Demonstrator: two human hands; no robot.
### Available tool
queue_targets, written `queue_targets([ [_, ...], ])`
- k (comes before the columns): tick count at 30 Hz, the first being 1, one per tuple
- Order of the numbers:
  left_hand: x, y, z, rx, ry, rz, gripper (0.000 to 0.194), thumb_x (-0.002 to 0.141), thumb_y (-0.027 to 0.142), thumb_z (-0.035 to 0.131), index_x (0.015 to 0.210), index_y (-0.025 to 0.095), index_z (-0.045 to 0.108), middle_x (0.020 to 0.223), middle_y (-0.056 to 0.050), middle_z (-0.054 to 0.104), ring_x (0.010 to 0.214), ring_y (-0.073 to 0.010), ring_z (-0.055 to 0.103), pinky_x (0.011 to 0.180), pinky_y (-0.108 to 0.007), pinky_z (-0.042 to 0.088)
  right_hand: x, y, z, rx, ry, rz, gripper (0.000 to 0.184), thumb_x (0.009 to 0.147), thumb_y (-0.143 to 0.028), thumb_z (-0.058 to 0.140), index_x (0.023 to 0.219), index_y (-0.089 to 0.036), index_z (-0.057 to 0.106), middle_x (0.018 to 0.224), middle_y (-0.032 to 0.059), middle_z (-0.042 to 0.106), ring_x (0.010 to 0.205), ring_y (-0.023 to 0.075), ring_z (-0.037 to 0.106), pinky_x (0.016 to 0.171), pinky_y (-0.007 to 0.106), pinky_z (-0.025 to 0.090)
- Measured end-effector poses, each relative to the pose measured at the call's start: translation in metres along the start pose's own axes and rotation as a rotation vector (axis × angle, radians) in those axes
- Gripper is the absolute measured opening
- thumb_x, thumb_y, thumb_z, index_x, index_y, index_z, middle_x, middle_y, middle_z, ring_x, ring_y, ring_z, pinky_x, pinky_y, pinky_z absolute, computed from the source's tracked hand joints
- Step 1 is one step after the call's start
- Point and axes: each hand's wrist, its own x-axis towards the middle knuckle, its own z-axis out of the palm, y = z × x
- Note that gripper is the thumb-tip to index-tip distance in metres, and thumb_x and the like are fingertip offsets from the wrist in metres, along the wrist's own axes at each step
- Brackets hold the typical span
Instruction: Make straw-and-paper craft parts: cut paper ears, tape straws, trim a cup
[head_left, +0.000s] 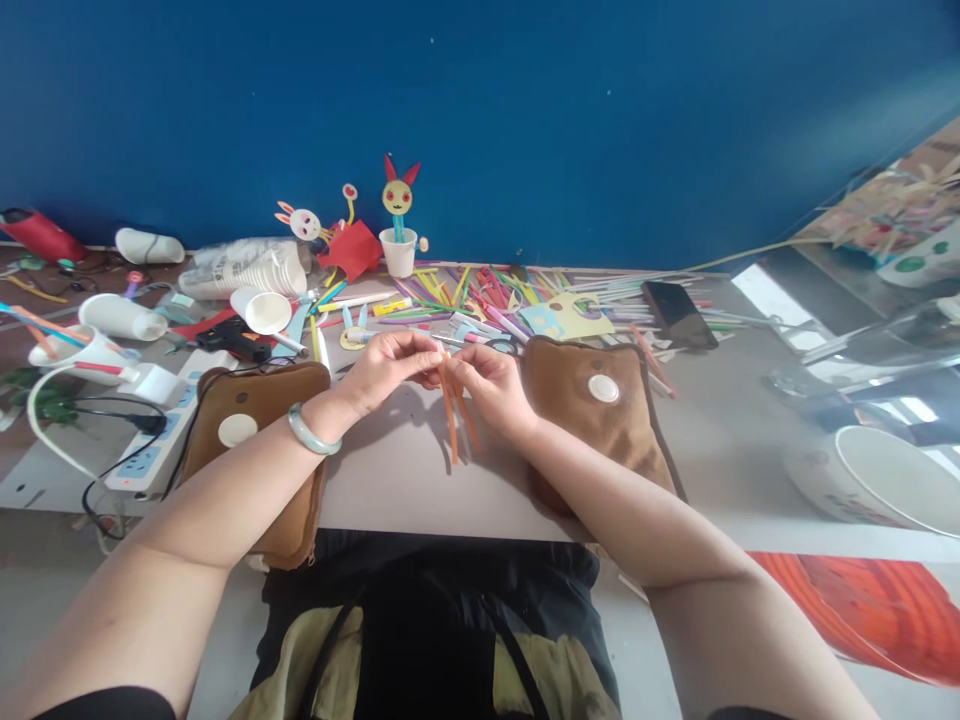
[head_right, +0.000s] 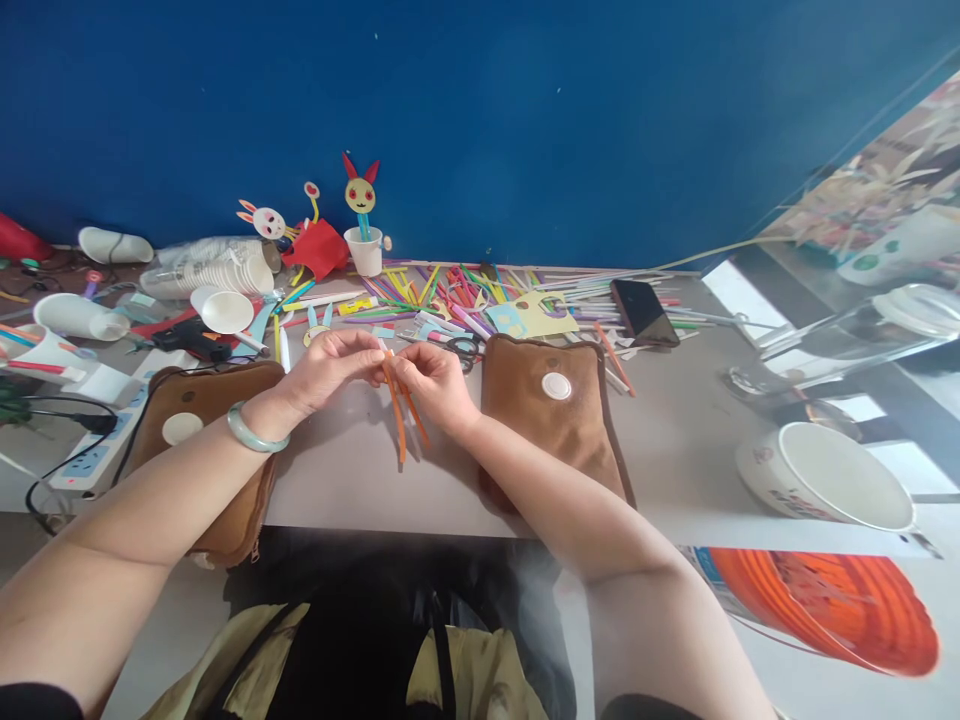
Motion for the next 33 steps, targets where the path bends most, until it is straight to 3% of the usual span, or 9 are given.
queue_targets([
  [5, 0.001, 0.002, -0.003, 0.005, 0.034, -0.012, 0.026, 0.077, 0.035, 0.079, 0.09, 0.014, 0.072, 0.08, -0.003, 0.073, 0.07, -0.0135, 0.069, 0.069, -0.027, 0.058, 0.002, 0.003, -0.003, 0.048, -0.019, 0.004, 0.044, 0.078, -0.062, 0.073, 0.07, -0.019, 0.064, 0.065, 0.0015, 0.066, 0.059, 0.0129, 0.053, 0.062, 0.028, 0.048],
  [12, 0.001, 0.001, -0.001, 0.172, 0.074, -0.056, 0.015, 0.074, 0.026, 0.074, 0.079, 0.013, 0.068, 0.066, -0.002, 0.069, 0.06, -0.0138, 0.067, 0.06, -0.025, 0.056, 0.001, 0.005, 0.002, -0.021, 0.005, -0.015, 0.048, 0.072, -0.066, 0.075, 0.07, -0.02, 0.065, 0.069, 0.0033, 0.069, 0.064, 0.016, 0.059, 0.063, 0.03, 0.049],
  [16, -0.001, 0.004, 0.003, 0.283, 0.103, -0.038, 0.007, 0.07, 0.02, 0.068, 0.074, 0.014, 0.067, 0.059, 0.0, 0.066, 0.054, -0.0137, 0.064, 0.056, -0.025, 0.054, 0.0, 0.007, 0.003, -0.039, -0.001, 0.0, 0.041, 0.075, -0.058, 0.074, 0.074, -0.019, 0.062, 0.07, 0.0035, 0.068, 0.063, 0.0163, 0.061, 0.059, 0.029, 0.047],
  [23, -0.002, -0.003, 0.004, 0.408, 0.088, 0.039, 0.006, 0.07, 0.015, 0.062, 0.072, 0.016, 0.067, 0.057, 0.001, 0.065, 0.051, -0.0116, 0.06, 0.051, -0.022, 0.047, 0.0, 0.007, 0.006, -0.222, 0.057, -0.038, 0.015, 0.074, -0.028, 0.063, 0.065, -0.019, 0.057, 0.061, 0.0001, 0.062, 0.056, 0.0114, 0.052, 0.053, 0.024, 0.041],
  [30, -0.002, -0.003, 0.012, 0.204, 0.106, -0.046, 0.002, 0.07, 0.016, 0.066, 0.072, 0.015, 0.066, 0.054, 0.001, 0.063, 0.049, -0.0104, 0.059, 0.05, -0.022, 0.048, -0.003, 0.007, 0.009, -0.256, 0.124, -0.085, 0.013, 0.075, -0.027, 0.06, 0.066, -0.02, 0.054, 0.06, -0.0012, 0.059, 0.054, 0.0111, 0.048, 0.054, 0.026, 0.04],
  [33, -0.001, -0.005, 0.012, 0.073, 0.139, -0.105, 0.01, 0.071, 0.021, 0.071, 0.075, 0.013, 0.068, 0.058, -0.001, 0.065, 0.053, -0.0111, 0.062, 0.051, -0.022, 0.05, -0.003, 0.011, 0.009, -0.264, 0.162, -0.112, 0.012, 0.076, -0.027, 0.06, 0.068, -0.021, 0.054, 0.061, -0.0012, 0.059, 0.054, 0.0111, 0.048, 0.054, 0.026, 0.04],
])
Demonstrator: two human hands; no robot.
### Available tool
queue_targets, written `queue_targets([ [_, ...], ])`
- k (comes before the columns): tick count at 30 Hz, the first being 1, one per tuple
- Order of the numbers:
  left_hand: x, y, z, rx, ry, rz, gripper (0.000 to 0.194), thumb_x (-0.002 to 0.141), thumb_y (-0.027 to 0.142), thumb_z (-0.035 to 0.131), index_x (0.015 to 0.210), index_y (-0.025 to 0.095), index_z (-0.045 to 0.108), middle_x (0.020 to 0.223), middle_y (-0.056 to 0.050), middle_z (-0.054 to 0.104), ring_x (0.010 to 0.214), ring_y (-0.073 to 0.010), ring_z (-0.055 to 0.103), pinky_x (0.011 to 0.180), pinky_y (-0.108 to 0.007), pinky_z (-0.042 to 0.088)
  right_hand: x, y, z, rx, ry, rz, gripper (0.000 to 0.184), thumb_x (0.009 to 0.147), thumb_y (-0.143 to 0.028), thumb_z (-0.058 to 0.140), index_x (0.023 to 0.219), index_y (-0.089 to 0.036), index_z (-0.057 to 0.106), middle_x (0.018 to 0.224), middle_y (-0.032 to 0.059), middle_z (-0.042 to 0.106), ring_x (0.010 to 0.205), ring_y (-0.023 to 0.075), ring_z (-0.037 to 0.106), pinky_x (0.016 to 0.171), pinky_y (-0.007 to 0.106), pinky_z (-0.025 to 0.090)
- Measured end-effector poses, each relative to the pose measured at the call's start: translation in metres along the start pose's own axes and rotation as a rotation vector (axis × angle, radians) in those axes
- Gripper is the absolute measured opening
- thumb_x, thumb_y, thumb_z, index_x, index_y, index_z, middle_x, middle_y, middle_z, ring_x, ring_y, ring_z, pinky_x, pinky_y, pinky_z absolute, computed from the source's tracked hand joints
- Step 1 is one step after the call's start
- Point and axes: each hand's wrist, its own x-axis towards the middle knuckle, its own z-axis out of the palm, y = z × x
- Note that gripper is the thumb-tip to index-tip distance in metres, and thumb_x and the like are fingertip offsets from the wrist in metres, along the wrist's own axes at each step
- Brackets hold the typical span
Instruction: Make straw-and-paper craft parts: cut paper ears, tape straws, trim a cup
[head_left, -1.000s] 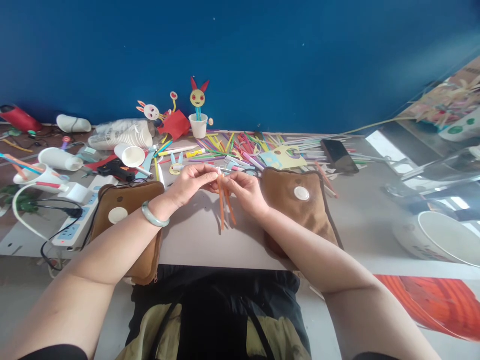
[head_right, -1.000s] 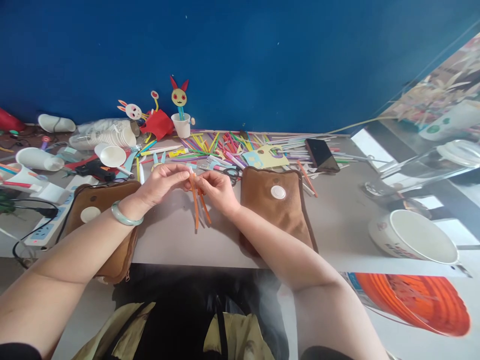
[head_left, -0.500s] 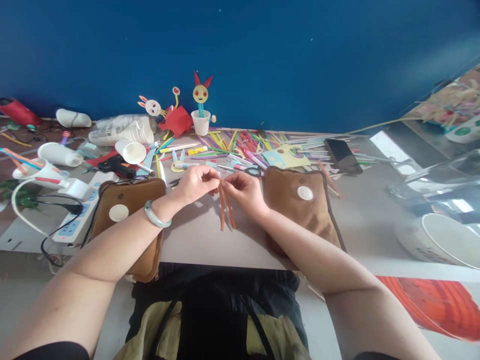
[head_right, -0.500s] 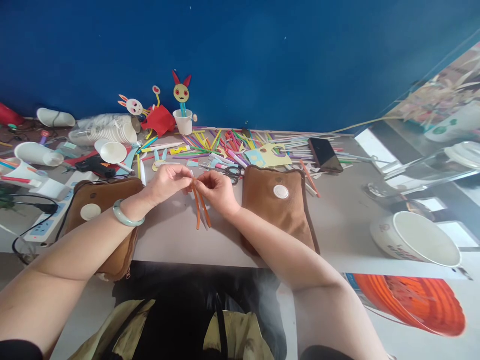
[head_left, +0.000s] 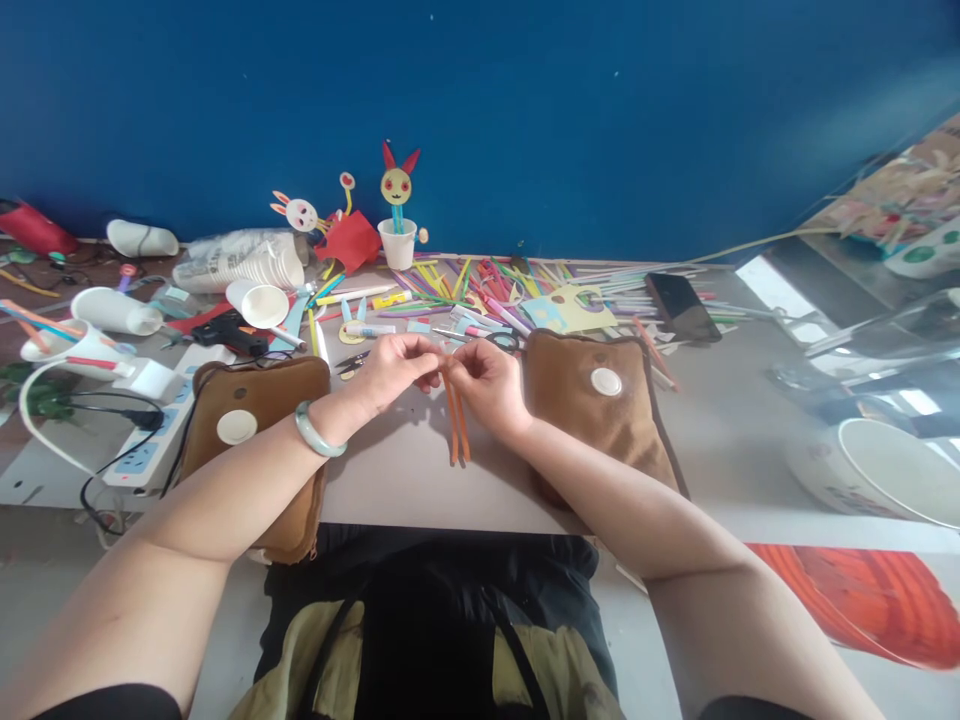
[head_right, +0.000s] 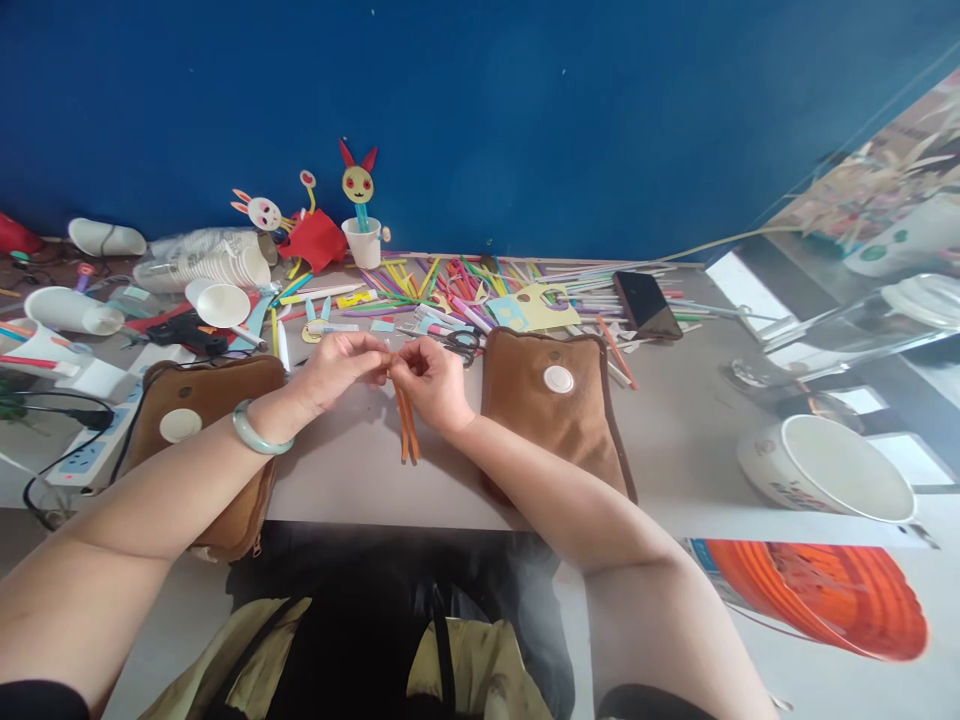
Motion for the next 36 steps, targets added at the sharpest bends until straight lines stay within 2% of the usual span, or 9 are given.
queue_targets([
  [5, 0.003, -0.002, -0.003, -0.032, -0.025, -0.045, 0.019, 0.071, 0.027, 0.077, 0.077, 0.011, 0.069, 0.064, -0.002, 0.067, 0.058, -0.0116, 0.065, 0.056, -0.023, 0.054, -0.001, 0.003, 0.0, -0.033, 0.032, -0.054, 0.015, 0.081, -0.032, 0.061, 0.073, -0.02, 0.056, 0.063, -0.0017, 0.061, 0.054, 0.0103, 0.05, 0.054, 0.024, 0.041],
  [9, 0.002, -0.001, -0.004, 0.077, 0.024, 0.009, 0.01, 0.073, 0.021, 0.071, 0.076, 0.012, 0.068, 0.059, -0.001, 0.066, 0.055, -0.0115, 0.064, 0.054, -0.022, 0.053, -0.001, 0.003, 0.001, -0.026, 0.013, -0.078, 0.02, 0.083, -0.035, 0.063, 0.073, -0.019, 0.056, 0.063, -0.0014, 0.062, 0.053, 0.0097, 0.051, 0.053, 0.023, 0.042],
  [12, 0.001, 0.003, -0.002, 0.124, 0.032, 0.059, 0.007, 0.071, 0.017, 0.067, 0.077, 0.013, 0.068, 0.057, -0.001, 0.066, 0.052, -0.0105, 0.062, 0.053, -0.021, 0.052, -0.001, 0.002, 0.0, 0.006, -0.002, -0.034, 0.021, 0.083, -0.036, 0.065, 0.073, -0.019, 0.057, 0.062, -0.0014, 0.062, 0.053, 0.01, 0.053, 0.053, 0.023, 0.044],
  [20, 0.003, 0.005, -0.003, -0.058, -0.072, 0.018, 0.005, 0.069, 0.018, 0.067, 0.072, 0.014, 0.066, 0.053, 0.002, 0.06, 0.048, -0.0076, 0.055, 0.049, -0.02, 0.044, 0.005, -0.006, -0.002, 0.389, -0.139, 0.195, 0.024, 0.08, -0.037, 0.07, 0.071, -0.019, 0.057, 0.051, -0.0043, 0.058, 0.044, 0.0094, 0.052, 0.045, 0.022, 0.044],
  [25, 0.006, 0.005, -0.009, -0.175, -0.185, -0.057, 0.005, 0.073, 0.02, 0.065, 0.075, 0.015, 0.066, 0.053, 0.003, 0.056, 0.049, -0.0077, 0.053, 0.049, -0.02, 0.041, 0.007, -0.005, -0.002, 0.663, -0.253, 0.291, 0.035, 0.073, -0.044, 0.08, 0.073, -0.019, 0.057, 0.056, -0.0042, 0.061, 0.048, 0.0086, 0.053, 0.048, 0.022, 0.046],
  [30, 0.006, 0.009, -0.012, -0.093, -0.117, -0.051, 0.012, 0.078, 0.027, 0.067, 0.081, 0.015, 0.066, 0.064, 0.001, 0.064, 0.056, -0.0106, 0.059, 0.053, -0.022, 0.045, 0.009, 0.003, -0.001, 0.741, -0.247, 0.289, 0.037, 0.073, -0.048, 0.083, 0.078, -0.018, 0.061, 0.066, -0.0013, 0.067, 0.057, 0.0099, 0.058, 0.058, 0.025, 0.05],
  [33, 0.005, 0.008, -0.014, -0.006, -0.111, -0.044, 0.025, 0.081, 0.039, 0.069, 0.088, 0.016, 0.067, 0.074, -0.002, 0.069, 0.065, -0.014, 0.065, 0.056, -0.024, 0.047, 0.009, 0.008, 0.0, 0.753, -0.205, 0.282, 0.035, 0.073, -0.047, 0.084, 0.079, -0.018, 0.063, 0.067, -0.0017, 0.066, 0.059, 0.0104, 0.06, 0.06, 0.026, 0.052],
  [36, 0.006, 0.003, -0.018, 0.07, -0.132, 0.01, 0.029, 0.078, 0.041, 0.076, 0.089, 0.015, 0.068, 0.078, -0.002, 0.069, 0.069, -0.0139, 0.066, 0.06, -0.024, 0.049, 0.01, 0.01, 0.001, 0.753, -0.192, 0.29, 0.034, 0.073, -0.046, 0.085, 0.079, -0.019, 0.065, 0.067, -0.0021, 0.065, 0.06, 0.011, 0.06, 0.061, 0.027, 0.053],
])
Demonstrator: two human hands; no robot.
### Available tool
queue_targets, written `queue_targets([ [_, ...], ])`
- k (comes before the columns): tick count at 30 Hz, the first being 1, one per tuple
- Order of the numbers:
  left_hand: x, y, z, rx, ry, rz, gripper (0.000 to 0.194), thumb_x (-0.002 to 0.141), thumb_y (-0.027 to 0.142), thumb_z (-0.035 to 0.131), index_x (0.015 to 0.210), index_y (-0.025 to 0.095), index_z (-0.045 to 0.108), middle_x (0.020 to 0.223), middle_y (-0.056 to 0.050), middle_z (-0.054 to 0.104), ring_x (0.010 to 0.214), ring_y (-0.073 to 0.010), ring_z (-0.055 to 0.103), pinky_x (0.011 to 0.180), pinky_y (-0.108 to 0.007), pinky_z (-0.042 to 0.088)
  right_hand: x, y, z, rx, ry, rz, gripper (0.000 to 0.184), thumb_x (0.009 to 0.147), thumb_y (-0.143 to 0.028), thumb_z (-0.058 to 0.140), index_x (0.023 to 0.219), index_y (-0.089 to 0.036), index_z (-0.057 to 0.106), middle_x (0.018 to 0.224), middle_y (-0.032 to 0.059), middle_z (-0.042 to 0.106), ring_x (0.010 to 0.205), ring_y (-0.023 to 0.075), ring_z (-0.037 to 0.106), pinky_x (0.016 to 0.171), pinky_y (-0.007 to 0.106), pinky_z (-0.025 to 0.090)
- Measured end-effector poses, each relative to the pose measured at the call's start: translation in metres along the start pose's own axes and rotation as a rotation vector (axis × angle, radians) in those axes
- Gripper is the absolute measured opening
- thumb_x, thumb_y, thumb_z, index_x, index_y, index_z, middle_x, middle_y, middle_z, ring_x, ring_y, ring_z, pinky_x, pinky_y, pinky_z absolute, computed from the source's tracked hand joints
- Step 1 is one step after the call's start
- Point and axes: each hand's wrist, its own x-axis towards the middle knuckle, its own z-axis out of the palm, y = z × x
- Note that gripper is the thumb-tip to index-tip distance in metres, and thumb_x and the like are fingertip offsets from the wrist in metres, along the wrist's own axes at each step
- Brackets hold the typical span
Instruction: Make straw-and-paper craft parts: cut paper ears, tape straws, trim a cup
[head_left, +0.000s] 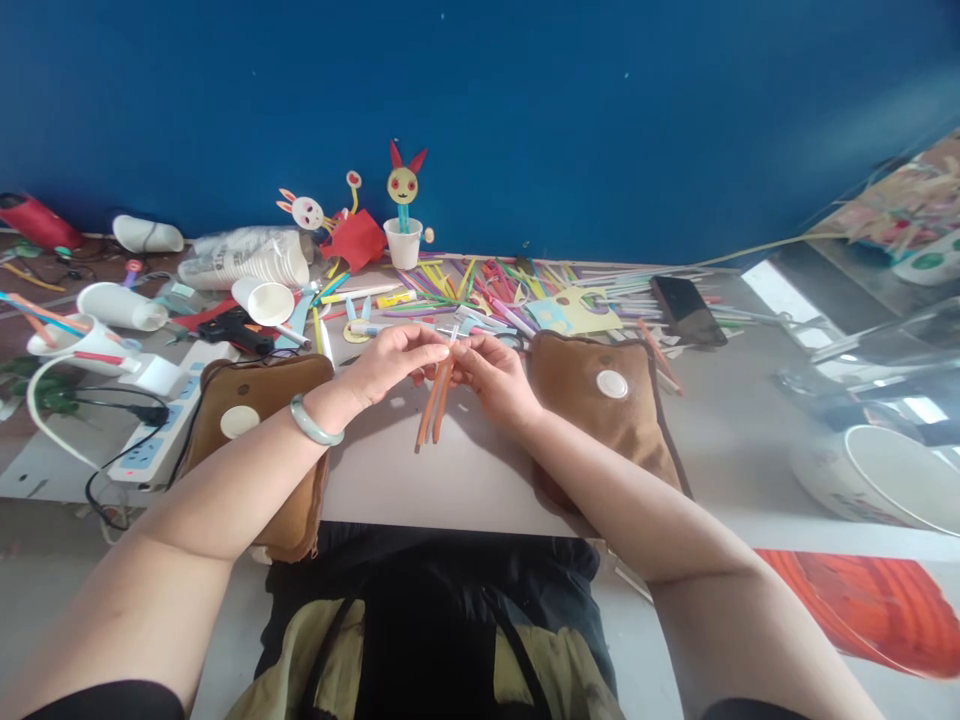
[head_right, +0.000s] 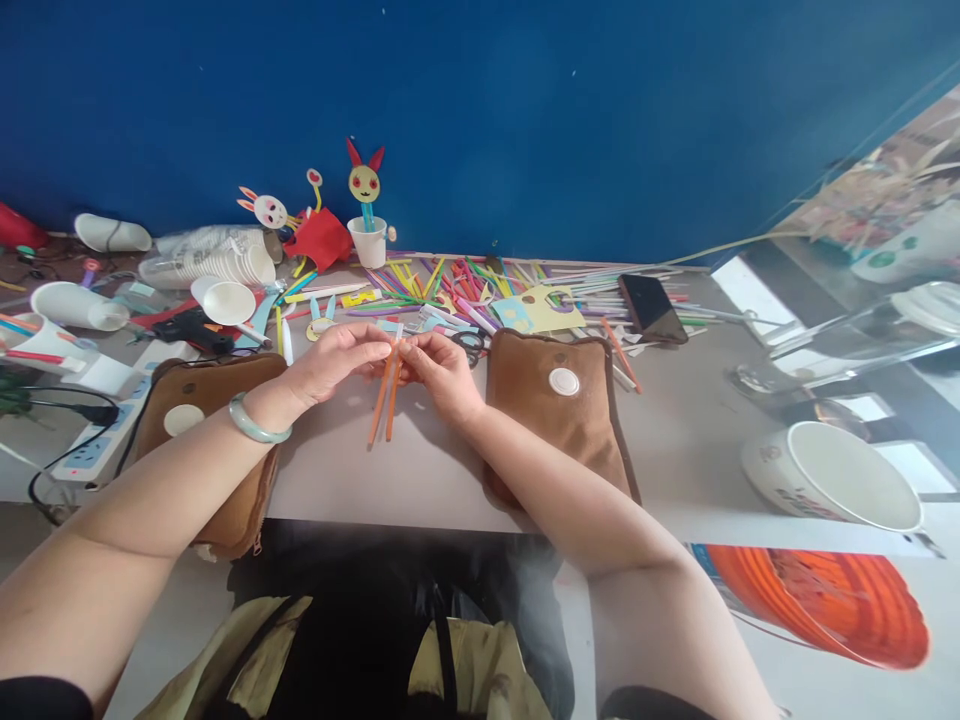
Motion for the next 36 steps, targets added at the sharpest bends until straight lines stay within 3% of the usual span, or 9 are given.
queue_targets([
  [5, 0.0, -0.004, -0.001, 0.042, -0.009, 0.046, 0.025, 0.077, 0.037, 0.078, 0.087, 0.015, 0.07, 0.079, -0.003, 0.07, 0.068, -0.013, 0.064, 0.062, -0.025, 0.05, 0.0, -0.001, -0.001, 0.003, -0.002, -0.003, 0.032, 0.073, -0.045, 0.084, 0.079, -0.019, 0.066, 0.068, -0.0021, 0.065, 0.059, 0.0106, 0.059, 0.062, 0.028, 0.054],
  [12, -0.003, 0.006, 0.003, -0.046, 0.036, -0.003, 0.023, 0.076, 0.036, 0.078, 0.083, 0.016, 0.07, 0.075, -0.001, 0.068, 0.066, -0.0116, 0.062, 0.06, -0.024, 0.048, -0.003, -0.001, -0.002, -0.142, -0.048, -0.024, 0.033, 0.071, -0.041, 0.086, 0.077, -0.018, 0.064, 0.068, -0.001, 0.068, 0.056, 0.011, 0.061, 0.058, 0.026, 0.052],
  [21, -0.004, 0.007, 0.008, -0.033, 0.118, 0.103, 0.027, 0.074, 0.039, 0.079, 0.076, 0.015, 0.068, 0.066, 0.0, 0.065, 0.056, -0.0095, 0.056, 0.053, -0.023, 0.044, -0.005, -0.005, 0.002, -0.185, -0.064, 0.01, 0.039, 0.07, -0.048, 0.085, 0.079, -0.017, 0.064, 0.066, -0.0011, 0.067, 0.056, 0.011, 0.061, 0.059, 0.027, 0.054],
  [30, 0.0, 0.004, 0.004, -0.261, 0.041, 0.004, 0.022, 0.072, 0.034, 0.081, 0.075, 0.015, 0.07, 0.065, 0.001, 0.062, 0.055, -0.0067, 0.053, 0.049, -0.019, 0.038, -0.002, -0.002, 0.001, -0.07, -0.118, 0.049, 0.037, 0.071, -0.046, 0.086, 0.078, -0.017, 0.064, 0.07, 0.0005, 0.071, 0.058, 0.0108, 0.062, 0.062, 0.027, 0.055],
  [36, -0.001, 0.006, 0.004, -0.126, 0.075, 0.048, 0.025, 0.076, 0.037, 0.077, 0.081, 0.014, 0.071, 0.066, -0.001, 0.065, 0.056, -0.0088, 0.056, 0.051, -0.021, 0.043, -0.003, 0.0, 0.002, -0.128, -0.068, 0.019, 0.04, 0.069, -0.048, 0.086, 0.077, -0.017, 0.063, 0.066, -0.0006, 0.068, 0.056, 0.0107, 0.061, 0.06, 0.027, 0.055],
])
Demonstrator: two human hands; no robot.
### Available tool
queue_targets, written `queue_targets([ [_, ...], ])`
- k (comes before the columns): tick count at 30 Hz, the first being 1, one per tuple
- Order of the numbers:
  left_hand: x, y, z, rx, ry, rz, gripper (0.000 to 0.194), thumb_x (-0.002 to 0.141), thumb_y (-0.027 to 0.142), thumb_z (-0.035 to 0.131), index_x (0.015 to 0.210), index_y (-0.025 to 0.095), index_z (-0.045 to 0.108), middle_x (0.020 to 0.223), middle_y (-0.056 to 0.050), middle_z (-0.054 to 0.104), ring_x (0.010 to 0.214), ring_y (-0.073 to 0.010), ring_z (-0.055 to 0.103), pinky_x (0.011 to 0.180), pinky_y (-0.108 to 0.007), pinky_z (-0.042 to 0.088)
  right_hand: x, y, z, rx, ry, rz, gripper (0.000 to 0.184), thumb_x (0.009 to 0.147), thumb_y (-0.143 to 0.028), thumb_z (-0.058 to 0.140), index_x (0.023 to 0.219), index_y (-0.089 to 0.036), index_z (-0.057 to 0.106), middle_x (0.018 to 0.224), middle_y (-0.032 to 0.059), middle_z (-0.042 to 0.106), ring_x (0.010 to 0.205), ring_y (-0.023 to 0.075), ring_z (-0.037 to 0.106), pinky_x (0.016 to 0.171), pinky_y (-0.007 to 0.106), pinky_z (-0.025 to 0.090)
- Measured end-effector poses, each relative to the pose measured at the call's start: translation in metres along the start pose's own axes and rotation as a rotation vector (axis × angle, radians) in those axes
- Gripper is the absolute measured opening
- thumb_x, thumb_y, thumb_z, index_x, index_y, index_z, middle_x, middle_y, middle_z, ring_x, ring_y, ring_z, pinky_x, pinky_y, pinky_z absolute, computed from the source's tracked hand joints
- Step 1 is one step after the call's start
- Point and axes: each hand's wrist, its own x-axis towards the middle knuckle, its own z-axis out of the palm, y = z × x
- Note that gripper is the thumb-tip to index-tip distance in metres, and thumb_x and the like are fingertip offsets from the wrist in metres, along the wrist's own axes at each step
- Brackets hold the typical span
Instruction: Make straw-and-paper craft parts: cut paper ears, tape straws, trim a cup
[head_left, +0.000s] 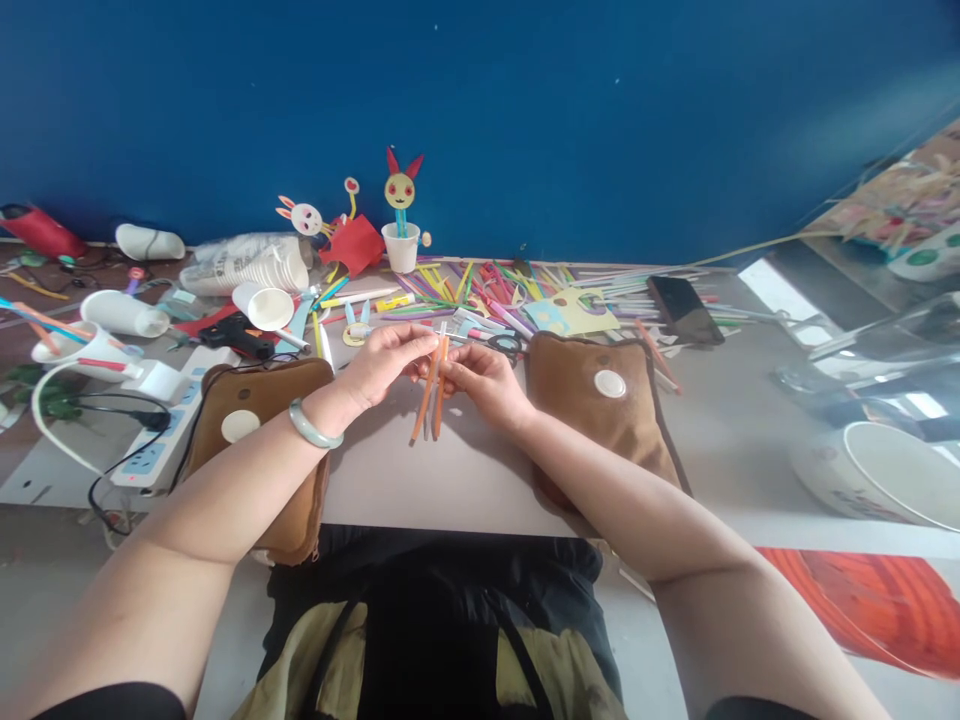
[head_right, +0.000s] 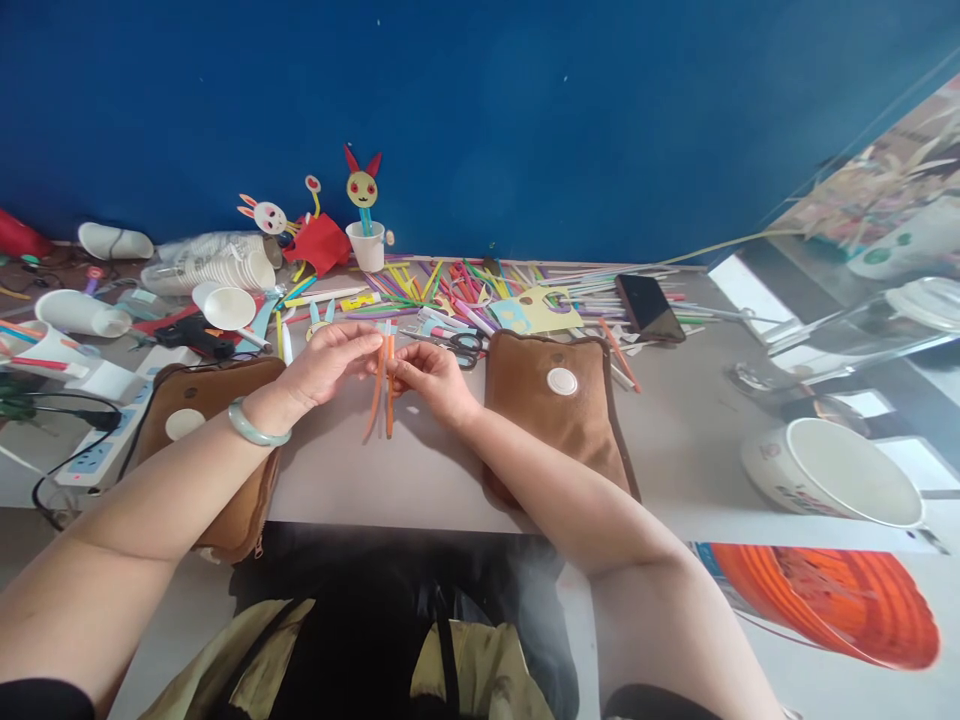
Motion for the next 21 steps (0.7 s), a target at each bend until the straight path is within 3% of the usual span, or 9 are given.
queue_targets([
  [8, -0.009, 0.003, 0.003, 0.251, 0.053, 0.212, 0.014, 0.079, 0.029, 0.071, 0.078, 0.015, 0.068, 0.067, -0.001, 0.066, 0.055, -0.01, 0.058, 0.054, -0.023, 0.048, -0.007, -0.012, 0.003, -0.187, 0.066, -0.139, 0.042, 0.069, -0.055, 0.084, 0.077, -0.019, 0.064, 0.069, 0.0002, 0.067, 0.057, 0.0123, 0.06, 0.057, 0.028, 0.055],
  [14, -0.014, -0.001, 0.003, 0.413, -0.006, 0.22, 0.006, 0.078, 0.022, 0.065, 0.077, 0.016, 0.065, 0.064, 0.0, 0.065, 0.056, -0.0105, 0.056, 0.053, -0.021, 0.044, -0.011, -0.014, 0.004, -0.36, 0.142, -0.287, 0.031, 0.077, -0.048, 0.078, 0.078, -0.02, 0.064, 0.07, 0.0009, 0.066, 0.058, 0.0125, 0.058, 0.057, 0.028, 0.053],
  [17, -0.015, -0.001, 0.004, 0.491, -0.002, 0.233, 0.003, 0.075, 0.017, 0.063, 0.073, 0.016, 0.064, 0.062, 0.001, 0.063, 0.055, -0.0101, 0.054, 0.052, -0.021, 0.042, -0.013, -0.014, 0.006, -0.443, 0.142, -0.294, 0.023, 0.08, -0.039, 0.075, 0.075, -0.02, 0.064, 0.068, 0.0003, 0.065, 0.058, 0.0121, 0.058, 0.057, 0.027, 0.051],
  [21, -0.015, -0.001, 0.007, 0.516, 0.012, 0.236, 0.004, 0.072, 0.013, 0.062, 0.071, 0.016, 0.065, 0.06, 0.001, 0.065, 0.054, -0.01, 0.054, 0.051, -0.02, 0.041, -0.013, -0.015, 0.007, -0.393, 0.116, -0.226, 0.02, 0.078, -0.033, 0.075, 0.072, -0.019, 0.061, 0.064, -0.0009, 0.064, 0.055, 0.0117, 0.06, 0.052, 0.025, 0.05],
])
